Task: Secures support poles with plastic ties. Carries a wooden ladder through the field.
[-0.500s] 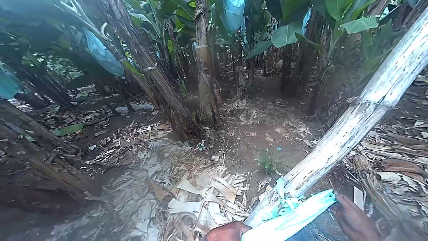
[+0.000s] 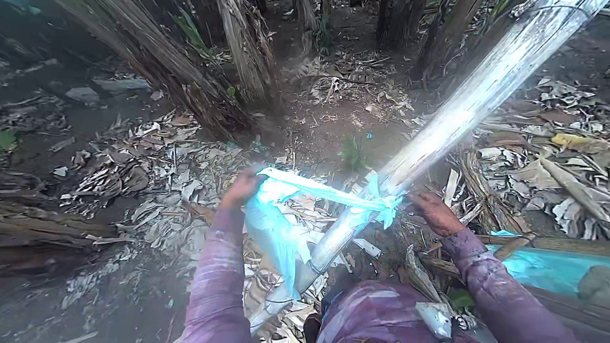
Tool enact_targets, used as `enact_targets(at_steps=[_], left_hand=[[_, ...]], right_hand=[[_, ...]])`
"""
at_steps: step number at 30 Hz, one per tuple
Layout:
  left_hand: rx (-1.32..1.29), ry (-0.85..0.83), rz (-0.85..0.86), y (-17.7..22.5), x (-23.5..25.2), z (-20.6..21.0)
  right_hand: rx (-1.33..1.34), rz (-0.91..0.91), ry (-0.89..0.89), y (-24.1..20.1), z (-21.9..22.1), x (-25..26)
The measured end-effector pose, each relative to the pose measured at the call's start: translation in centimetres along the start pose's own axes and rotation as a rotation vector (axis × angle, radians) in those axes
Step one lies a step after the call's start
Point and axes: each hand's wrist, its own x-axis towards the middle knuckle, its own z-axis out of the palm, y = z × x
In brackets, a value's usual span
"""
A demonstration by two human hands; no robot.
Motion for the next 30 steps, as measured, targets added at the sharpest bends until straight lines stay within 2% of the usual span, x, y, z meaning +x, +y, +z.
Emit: enact_targets(at_steps=[2, 7, 9, 10, 11, 12, 13, 14, 16, 17, 18, 20, 22, 26, 30], left_hand=[[0.046, 0.070, -0.017, 0.3, 0.9, -0.9], [-0.068, 0.510, -0.095, -4.2, 1.4, -4.8], [0.134, 0.662, 0.010, -9.0, 2.1, -4.6], [0.248, 0.706, 0.056, -9.6, 2.1, -3.2], [0.332, 0.636, 0.018, -7.0, 1.0, -1.3], [0.377, 0.418, -0.155, -1.3, -0.4, 0.8], [0.418, 0.130, -0.321, 4.3, -1.1, 2.8], [0.463, -0.155, -0.347, 7.0, -0.7, 5.3], [0.432, -0.256, 0.192, 1.5, 2.5, 12.8], [0.372, -0.346, 0.309, 0.3, 4.1, 16.2], [0.330, -0.433, 0.326, 0.9, 4.8, 18.8], [0.248, -0.529, 0.284, 3.6, 4.6, 21.6], [0.224, -0.508, 0.288, 4.3, 4.9, 21.8], [0.271, -0.540, 0.338, 4.6, 5.5, 20.6], [0.230, -0.558, 0.331, 5.8, 5.5, 21.9]], right_hand=[[0.000, 0.012, 0.040, 0.5, -0.9, -0.5], [-0.013, 0.069, 0.108, 1.4, -2.2, -2.2], [-0.033, 0.100, 0.104, 2.4, -2.2, -2.7], [-0.056, 0.103, 0.087, 2.8, -1.9, -2.7], [-0.089, 0.094, 0.058, 2.6, -1.3, -2.3], [-0.132, 0.076, 0.021, 2.0, -0.3, -1.6], [-0.186, 0.059, -0.018, 1.0, 0.9, -0.8], [-0.254, 0.044, -0.053, -0.2, 2.3, 0.0], [-0.464, -0.001, -0.108, -1.8, 5.4, 1.0], [-0.569, 0.015, -0.141, -1.9, 6.6, 1.3], [-0.641, 0.055, -0.176, -1.9, 7.5, 1.6], [-0.591, 0.190, -0.145, -2.5, 9.4, 0.4], [-0.525, 0.219, -0.136, -1.5, 9.7, 0.4], [-0.614, -0.149, -0.303, 0.9, 9.3, 1.7], [-0.678, -0.130, -0.252, 1.7, 10.2, 1.6]])
